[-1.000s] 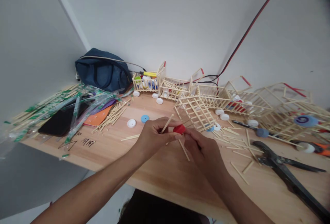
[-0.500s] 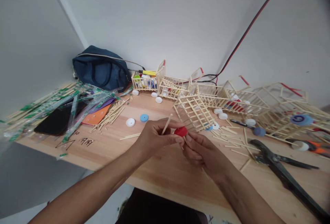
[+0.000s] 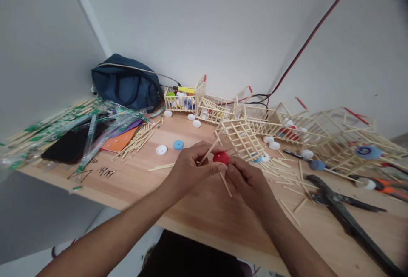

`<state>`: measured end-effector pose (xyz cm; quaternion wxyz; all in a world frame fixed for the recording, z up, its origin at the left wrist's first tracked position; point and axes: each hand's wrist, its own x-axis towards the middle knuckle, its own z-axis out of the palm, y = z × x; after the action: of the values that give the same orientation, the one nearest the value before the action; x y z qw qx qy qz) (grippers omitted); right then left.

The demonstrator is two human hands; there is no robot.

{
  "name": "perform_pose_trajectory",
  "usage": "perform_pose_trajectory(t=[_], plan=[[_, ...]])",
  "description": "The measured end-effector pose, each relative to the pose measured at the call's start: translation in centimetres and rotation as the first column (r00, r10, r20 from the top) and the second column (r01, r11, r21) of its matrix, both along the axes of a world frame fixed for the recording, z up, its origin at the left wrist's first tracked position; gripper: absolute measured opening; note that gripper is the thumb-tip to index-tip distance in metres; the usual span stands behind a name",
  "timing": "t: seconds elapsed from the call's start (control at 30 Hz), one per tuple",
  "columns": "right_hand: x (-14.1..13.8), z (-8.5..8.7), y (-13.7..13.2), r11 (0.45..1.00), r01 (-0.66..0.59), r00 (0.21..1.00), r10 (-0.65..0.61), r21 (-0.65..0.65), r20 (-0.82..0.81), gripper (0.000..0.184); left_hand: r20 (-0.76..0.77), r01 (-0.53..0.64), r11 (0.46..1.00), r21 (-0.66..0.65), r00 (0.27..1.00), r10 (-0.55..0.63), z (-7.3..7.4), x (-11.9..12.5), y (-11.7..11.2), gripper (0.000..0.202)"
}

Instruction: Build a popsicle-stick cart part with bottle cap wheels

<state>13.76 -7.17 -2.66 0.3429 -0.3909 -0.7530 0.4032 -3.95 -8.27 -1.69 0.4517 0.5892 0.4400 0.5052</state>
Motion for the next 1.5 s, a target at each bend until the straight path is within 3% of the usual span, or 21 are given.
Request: perform_pose_trajectory(t=[0.23, 0.33, 0.5, 0.6, 0.73, 0.8, 0.9, 0.97, 1.07, 1.27, 1.37, 1.43, 1.5], plan=[[0.1, 0.0, -0.6, 0.97, 0.081, 0.986, -0.112, 0.23, 0.126, 0.02, 0.018, 0.012, 0.999, 0.043, 1.0, -0.012, 0.1, 0.0, -0.2, 0.034], [0.1, 0.0, -0.8, 0.971, 0.072, 0.987, -0.103, 0.227, 0.127, 0.024, 0.041, 0.037, 0.998, 0.053, 0.998, -0.04, 0.0, 0.0, -0.2, 0.034], [0.2, -0.4, -0.6, 0.993, -0.06, 0.997, 0.055, -0.097, -0.053, 0.035, 0.052, 0.068, 0.997, 0.022, 0.996, -0.069, 0.1, -0.1, -0.3, 0.036], [0.4, -0.7, -0.4, 0.947, -0.153, 0.977, 0.102, -0.282, -0.188, 0.04, 0.052, 0.095, 0.995, -0.002, 0.994, -0.095, 0.3, -0.2, -0.3, 0.036], [0.6, -0.7, -0.1, 0.884, -0.24, 0.961, 0.158, -0.401, -0.226, 0.04, 0.071, 0.153, 0.988, -0.011, 0.986, -0.151, 0.4, -0.4, -0.3, 0.035], [0.6, -0.7, -0.2, 0.925, -0.203, 0.974, 0.157, -0.322, -0.164, 0.039, 0.061, 0.14, 0.99, -0.014, 0.988, -0.139, 0.3, -0.4, -0.2, 0.034], [0.2, -0.5, -0.5, 1.0, -0.015, 0.999, 0.015, 0.0, 0.044, 0.032, 0.028, 0.063, 0.997, -0.041, 0.998, -0.062, 0.0, -0.2, -0.2, 0.036], [0.0, -0.5, -0.9, 0.979, 0.077, 0.982, -0.108, 0.191, 0.156, 0.026, 0.013, 0.019, 0.999, -0.051, 1.0, -0.018, -0.1, -0.1, -0.2, 0.038], [-0.1, -0.6, -1.4, 0.926, 0.107, 0.948, -0.205, 0.363, 0.244, 0.023, 0.001, -0.01, 0.999, -0.031, 1.0, 0.01, -0.2, 0.2, -0.2, 0.034], [0.1, -1.1, -1.2, 0.83, 0.078, 0.9, -0.297, 0.552, 0.32, 0.022, -0.018, -0.029, 0.999, -0.034, 0.999, 0.028, -0.3, 0.3, -0.2, 0.031], [0.1, -1.0, -1.1, 0.897, 0.095, 0.938, -0.226, 0.431, 0.263, 0.024, 0.003, -0.022, 0.998, -0.05, 1.0, 0.023, -0.4, 0.3, -0.3, 0.033], [0.1, -0.7, -0.9, 0.966, 0.065, 0.979, -0.111, 0.251, 0.174, 0.028, 0.044, 0.013, 0.998, -0.055, 0.999, -0.011, -0.4, 0.2, -0.4, 0.033], [0.2, -0.7, -0.7, 0.998, -0.016, 0.998, 0.012, 0.065, 0.06, 0.031, 0.092, 0.056, 0.997, -0.055, 0.994, -0.051, -0.4, 0.3, -0.4, 0.032]])
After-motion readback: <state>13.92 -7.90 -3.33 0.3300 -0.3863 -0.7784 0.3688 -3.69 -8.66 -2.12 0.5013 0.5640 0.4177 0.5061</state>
